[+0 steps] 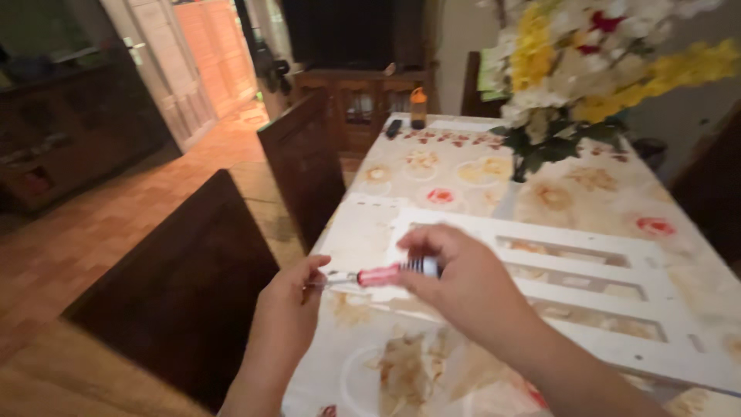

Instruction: The person uses a screwdriver to tighten screws into a white slatted furniture panel on a dining table. They repeatedly insert and turn the screwdriver at multiple screw locations, securing the panel to an underlying frame.

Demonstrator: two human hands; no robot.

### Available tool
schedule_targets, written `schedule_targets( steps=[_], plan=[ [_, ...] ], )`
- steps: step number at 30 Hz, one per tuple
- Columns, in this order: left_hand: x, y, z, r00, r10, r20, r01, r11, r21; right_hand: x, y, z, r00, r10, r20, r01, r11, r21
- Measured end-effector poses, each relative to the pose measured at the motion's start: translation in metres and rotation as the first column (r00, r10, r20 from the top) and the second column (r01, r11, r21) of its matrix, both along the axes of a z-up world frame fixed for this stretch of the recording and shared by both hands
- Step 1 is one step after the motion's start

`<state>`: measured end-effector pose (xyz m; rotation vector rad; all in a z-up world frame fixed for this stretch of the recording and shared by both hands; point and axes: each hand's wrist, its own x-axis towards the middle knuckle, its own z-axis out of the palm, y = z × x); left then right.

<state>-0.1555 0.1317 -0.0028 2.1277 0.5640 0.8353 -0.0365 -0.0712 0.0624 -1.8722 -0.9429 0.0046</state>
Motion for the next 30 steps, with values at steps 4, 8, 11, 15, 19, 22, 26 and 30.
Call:
schedule_targets(
  steps=[4,8,11,15,19,22,26,30],
  plan=[
    [-0.046,0.017,-0.024,0.992,0.02,-0.128,-0.032,0.995,-0.098,-0.042,0.022,-0.031,0.968,0.155,-0.196,-0.214,0.92,-0.329],
    [-0.086,0.021,-0.071,0.956,-0.038,-0.291,-0.049,0.957,-0.285,-0.085,0.044,-0.072,0.931,0.275,-0.239,-0.363,0.749,-0.554],
    [-0.11,0.03,-0.116,0.913,0.022,-0.407,-0.147,0.949,-0.28,-0.107,0.058,-0.105,0.911,0.206,-0.358,-0.4,0.657,-0.639],
    [-0.137,0.044,-0.184,0.931,0.229,-0.283,-0.292,0.935,-0.203,-0.125,0.068,-0.16,0.819,0.017,-0.573,-0.445,0.649,-0.617],
    [-0.153,0.051,-0.239,0.86,0.35,-0.372,-0.452,0.86,-0.235,-0.128,0.081,-0.23,0.897,0.052,-0.439,-0.337,0.723,-0.602],
    [-0.153,0.05,-0.262,0.829,0.38,-0.409,-0.526,0.779,-0.342,-0.125,0.081,-0.281,0.92,0.046,-0.39,-0.3,0.722,-0.624],
    [-0.143,0.048,-0.267,0.829,0.425,-0.364,-0.552,0.727,-0.409,-0.122,0.08,-0.326,0.949,0.056,-0.31,-0.26,0.696,-0.669],
    [-0.126,0.048,-0.259,0.86,0.367,-0.356,-0.51,0.563,-0.651,-0.122,0.084,-0.341,0.925,-0.044,-0.378,-0.261,0.65,-0.714]
  ],
)
